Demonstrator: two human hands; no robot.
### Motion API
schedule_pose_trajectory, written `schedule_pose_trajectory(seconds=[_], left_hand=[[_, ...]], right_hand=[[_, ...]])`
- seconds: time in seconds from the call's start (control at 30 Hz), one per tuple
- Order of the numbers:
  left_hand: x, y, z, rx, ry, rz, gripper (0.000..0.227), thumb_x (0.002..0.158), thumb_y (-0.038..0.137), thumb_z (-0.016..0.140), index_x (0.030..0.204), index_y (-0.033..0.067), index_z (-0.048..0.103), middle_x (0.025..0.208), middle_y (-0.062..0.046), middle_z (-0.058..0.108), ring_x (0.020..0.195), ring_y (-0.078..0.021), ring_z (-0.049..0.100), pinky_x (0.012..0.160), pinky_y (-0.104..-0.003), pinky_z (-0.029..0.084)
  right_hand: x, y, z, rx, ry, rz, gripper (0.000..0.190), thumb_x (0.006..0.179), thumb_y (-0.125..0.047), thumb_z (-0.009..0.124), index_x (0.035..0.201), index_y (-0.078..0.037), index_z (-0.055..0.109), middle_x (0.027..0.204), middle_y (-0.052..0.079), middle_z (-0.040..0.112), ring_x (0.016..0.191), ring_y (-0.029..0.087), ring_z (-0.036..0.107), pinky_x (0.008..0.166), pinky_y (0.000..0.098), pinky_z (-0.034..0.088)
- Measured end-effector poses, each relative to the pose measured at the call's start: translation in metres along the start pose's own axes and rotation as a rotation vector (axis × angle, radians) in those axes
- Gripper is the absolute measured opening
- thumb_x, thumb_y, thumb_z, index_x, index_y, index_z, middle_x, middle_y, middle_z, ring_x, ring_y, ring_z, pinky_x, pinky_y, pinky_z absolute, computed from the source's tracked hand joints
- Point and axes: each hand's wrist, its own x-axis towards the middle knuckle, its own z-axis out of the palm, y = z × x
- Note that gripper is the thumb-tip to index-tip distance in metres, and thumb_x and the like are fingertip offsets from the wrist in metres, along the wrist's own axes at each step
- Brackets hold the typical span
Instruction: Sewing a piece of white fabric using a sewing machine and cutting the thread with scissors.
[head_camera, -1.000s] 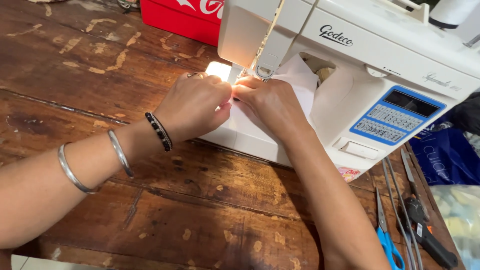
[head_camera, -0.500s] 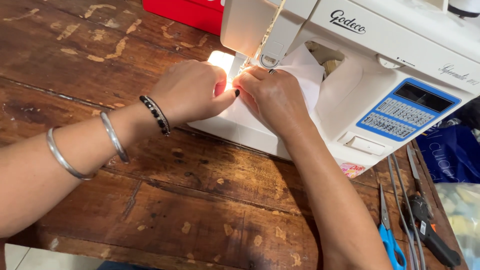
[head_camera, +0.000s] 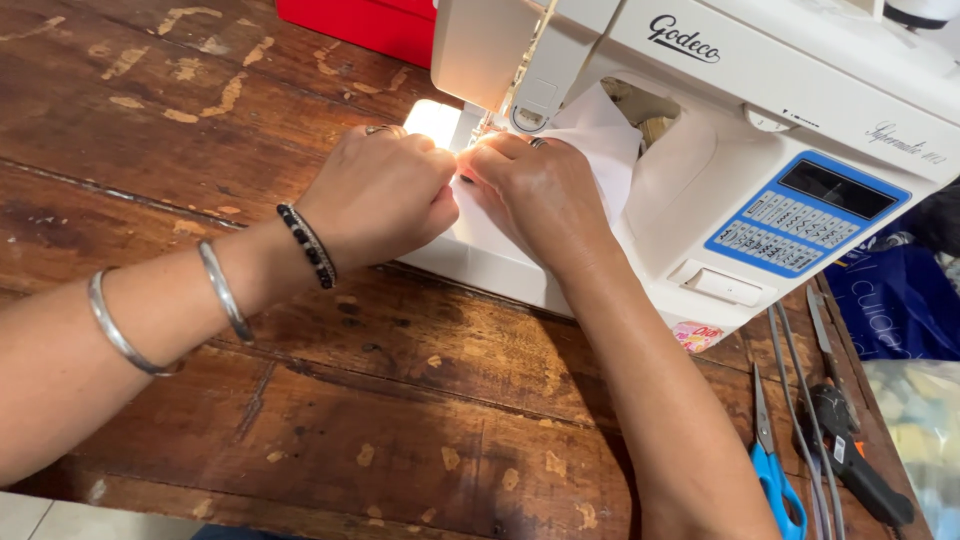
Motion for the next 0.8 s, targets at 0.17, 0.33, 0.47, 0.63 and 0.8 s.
schedule_pose_trajectory(seconds=[0.17, 0.33, 0.47, 0.63, 0.8], left_hand=[[-0.003, -0.007, 0.007, 0.024, 0.122, 0.108, 0.022, 0.093, 0.026, 0.057, 0.074, 0.0154, 0.059, 0.070, -0.006, 0.060, 0.080, -0.0376, 0.070, 0.065, -0.046, 0.052], [-0.002, -0.011, 0.007, 0.041, 0.114, 0.147, 0.021, 0.093, 0.024, 0.058, 0.074, 0.0142, 0.059, 0.071, -0.006, 0.060, 0.081, -0.0376, 0.071, 0.065, -0.045, 0.054], [-0.001, -0.012, 0.004, 0.026, 0.126, 0.181, 0.019, 0.091, 0.022, 0.059, 0.075, 0.0121, 0.063, 0.070, -0.008, 0.062, 0.078, -0.0398, 0.071, 0.064, -0.049, 0.055], [0.001, -0.021, 0.011, 0.014, 0.138, 0.237, 0.023, 0.095, 0.025, 0.057, 0.076, 0.0130, 0.061, 0.072, -0.008, 0.060, 0.078, -0.0392, 0.069, 0.063, -0.047, 0.053], [0.006, -0.022, 0.000, 0.122, 0.128, 0.356, 0.015, 0.090, 0.018, 0.056, 0.076, 0.0150, 0.062, 0.075, -0.007, 0.061, 0.081, -0.0357, 0.069, 0.069, -0.045, 0.053]], right_hand=[[-0.001, 0.003, -0.001, 0.010, -0.054, -0.049, 0.015, 0.085, -0.024, 0.079, 0.084, -0.023, 0.064, 0.079, -0.004, 0.064, 0.072, 0.023, 0.068, 0.066, 0.0332, 0.053], [-0.004, -0.002, -0.005, 0.026, -0.064, 0.047, 0.011, 0.093, -0.024, 0.073, 0.088, -0.022, 0.064, 0.076, -0.001, 0.061, 0.069, 0.025, 0.067, 0.064, 0.0345, 0.053], [-0.007, -0.007, -0.017, 0.243, -0.146, 0.197, 0.003, 0.097, -0.017, 0.066, 0.097, -0.020, 0.067, 0.082, 0.003, 0.065, 0.076, 0.031, 0.069, 0.066, 0.0387, 0.053], [-0.002, -0.005, -0.025, 0.357, -0.206, 0.080, 0.012, 0.099, -0.015, 0.065, 0.102, -0.021, 0.074, 0.100, -0.001, 0.075, 0.094, 0.030, 0.071, 0.074, 0.0370, 0.054], [-0.001, -0.002, -0.030, 0.466, -0.284, 0.068, 0.020, 0.098, -0.008, 0.064, 0.107, -0.022, 0.076, 0.108, -0.002, 0.077, 0.099, 0.034, 0.071, 0.078, 0.0400, 0.056]])
